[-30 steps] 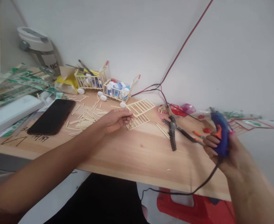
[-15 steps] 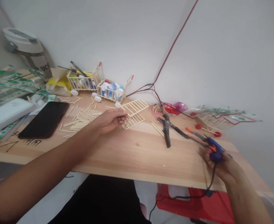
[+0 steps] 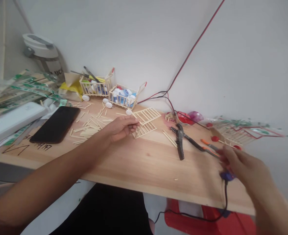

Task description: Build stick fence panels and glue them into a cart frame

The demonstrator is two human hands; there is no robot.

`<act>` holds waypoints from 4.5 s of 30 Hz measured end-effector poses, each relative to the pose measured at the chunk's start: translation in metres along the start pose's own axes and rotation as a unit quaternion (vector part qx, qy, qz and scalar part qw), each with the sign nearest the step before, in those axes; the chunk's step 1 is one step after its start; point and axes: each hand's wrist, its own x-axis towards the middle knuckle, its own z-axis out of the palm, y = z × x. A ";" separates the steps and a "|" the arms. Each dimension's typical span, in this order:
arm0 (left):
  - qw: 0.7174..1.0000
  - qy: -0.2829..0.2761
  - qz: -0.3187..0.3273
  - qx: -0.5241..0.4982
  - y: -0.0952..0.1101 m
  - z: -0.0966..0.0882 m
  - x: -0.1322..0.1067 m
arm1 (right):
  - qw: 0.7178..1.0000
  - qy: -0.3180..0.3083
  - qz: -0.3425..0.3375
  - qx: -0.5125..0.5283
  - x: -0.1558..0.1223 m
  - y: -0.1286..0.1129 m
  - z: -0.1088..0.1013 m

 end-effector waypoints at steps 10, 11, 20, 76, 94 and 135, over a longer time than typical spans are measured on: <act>1.000 0.004 0.000 0.002 0.002 0.001 -0.001 | 0.804 -0.315 0.013 0.504 0.005 -0.157 0.104; 1.000 0.003 0.000 0.003 0.002 0.001 -0.001 | 0.788 -0.328 0.014 0.521 0.006 -0.161 0.108; 1.000 -0.004 0.001 0.005 0.000 0.000 0.000 | 0.684 -0.403 0.008 0.608 0.019 -0.182 0.133; 0.893 0.070 0.158 0.415 -0.013 0.000 -0.009 | 0.722 -0.321 0.018 0.613 0.016 -0.186 0.137; 0.882 0.067 0.174 0.433 -0.016 -0.002 -0.008 | 0.727 -0.324 0.019 0.605 0.018 -0.186 0.134; 0.888 0.073 0.150 0.428 -0.017 0.000 -0.011 | 0.731 -0.305 0.023 0.610 0.015 -0.184 0.135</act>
